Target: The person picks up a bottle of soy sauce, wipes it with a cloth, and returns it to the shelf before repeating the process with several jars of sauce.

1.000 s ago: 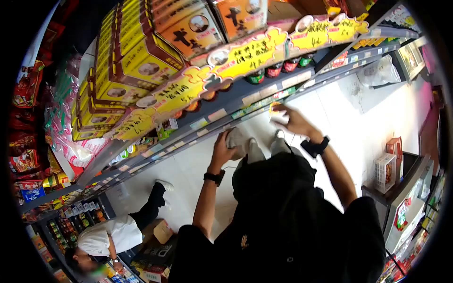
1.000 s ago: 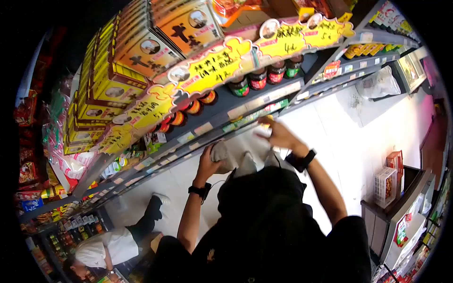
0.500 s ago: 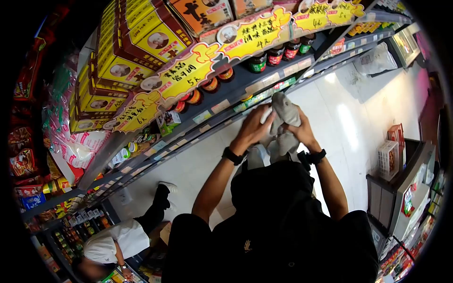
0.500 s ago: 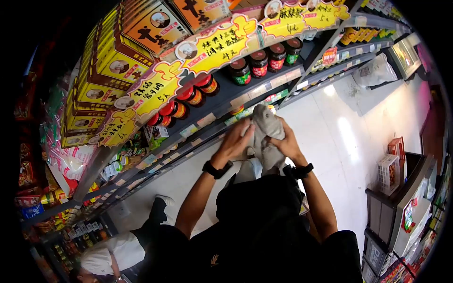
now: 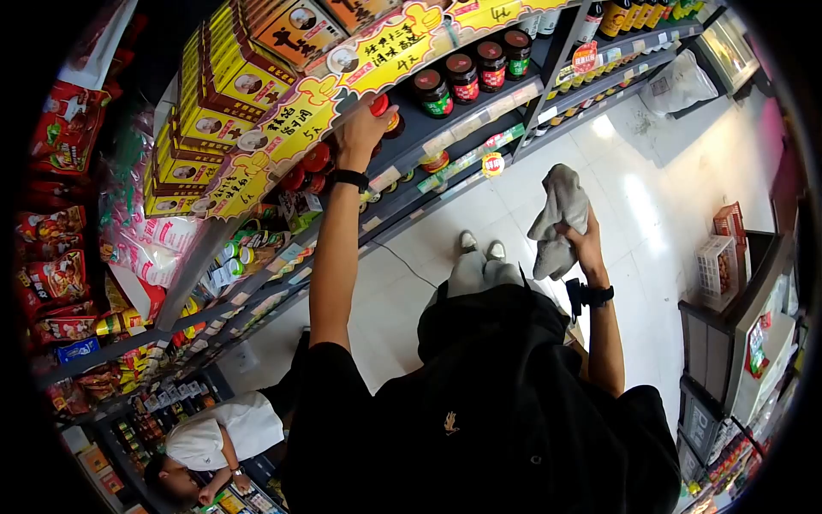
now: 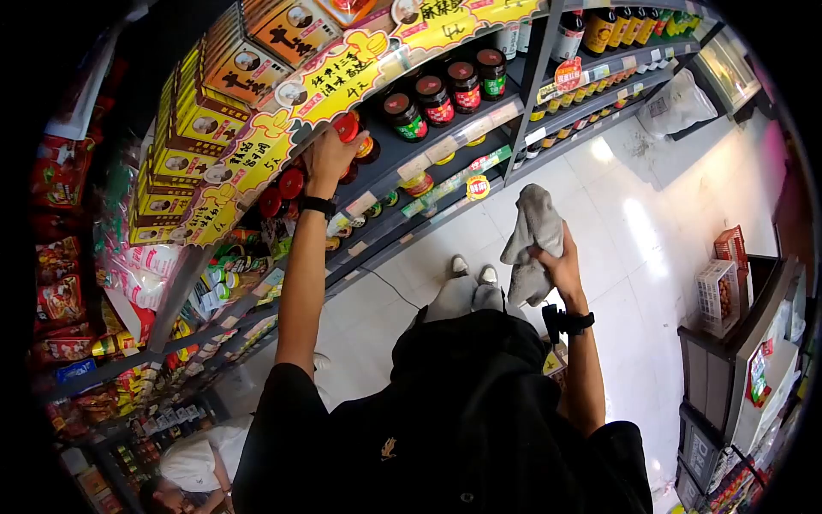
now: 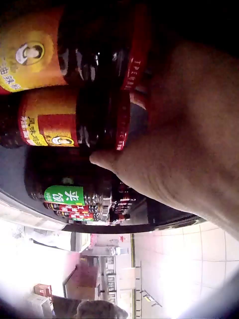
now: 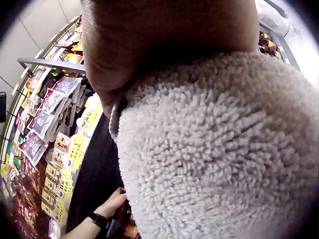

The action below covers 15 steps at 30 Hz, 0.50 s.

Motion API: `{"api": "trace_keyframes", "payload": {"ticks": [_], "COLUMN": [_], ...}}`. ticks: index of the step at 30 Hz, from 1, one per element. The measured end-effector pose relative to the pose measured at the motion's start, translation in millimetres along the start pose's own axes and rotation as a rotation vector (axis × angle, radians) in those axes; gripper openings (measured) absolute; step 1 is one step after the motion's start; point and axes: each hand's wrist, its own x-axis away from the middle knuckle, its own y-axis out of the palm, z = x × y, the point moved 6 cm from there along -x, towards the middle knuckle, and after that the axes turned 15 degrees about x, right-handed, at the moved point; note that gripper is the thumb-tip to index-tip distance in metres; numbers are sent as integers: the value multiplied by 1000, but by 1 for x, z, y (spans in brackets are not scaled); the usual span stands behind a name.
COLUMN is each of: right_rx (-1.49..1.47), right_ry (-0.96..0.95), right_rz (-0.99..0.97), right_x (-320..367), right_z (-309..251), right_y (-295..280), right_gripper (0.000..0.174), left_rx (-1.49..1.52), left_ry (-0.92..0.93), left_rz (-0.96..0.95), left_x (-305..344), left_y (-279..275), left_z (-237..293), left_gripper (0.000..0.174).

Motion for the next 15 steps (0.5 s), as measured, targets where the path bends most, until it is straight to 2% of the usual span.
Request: {"api": "trace_keyframes", "payload": {"ticks": [1, 2, 3, 6, 7, 9, 11, 14, 15], "right_rx": [27, 54, 49, 53, 41, 33, -46, -117, -116], "right_ry": [-13, -25, -27, -19, -24, -38, -8, 0, -1], "right_rz": [11, 23, 24, 8, 5, 8, -2, 5, 10], "right_x": [4, 7, 9, 22, 25, 26, 29, 32, 33], "right_z": [1, 3, 5, 11, 11, 10, 12, 7, 5], "right_y": [-3, -5, -8, -10, -10, -11, -10, -2, 4], "right_gripper": [69, 69, 69, 69, 70, 71, 74, 76, 76], "left_rx": [-27, 1, -2, -68, -66, -94, -92, 32, 164], "left_ry": [21, 11, 15, -124, -117, 31, 33, -177, -261], "left_rz": [4, -2, -3, -71, -62, -15, -25, 14, 4], "left_x": [-4, -7, -6, -2, -3, -3, 3, 17, 28], "left_y": [1, 10, 18, 21, 19, 15, -1, -33, -43], "left_z": [4, -8, -21, -27, -24, -13, 9, 21, 27], "left_gripper": [57, 86, 86, 95, 95, 92, 86, 77, 75]}}
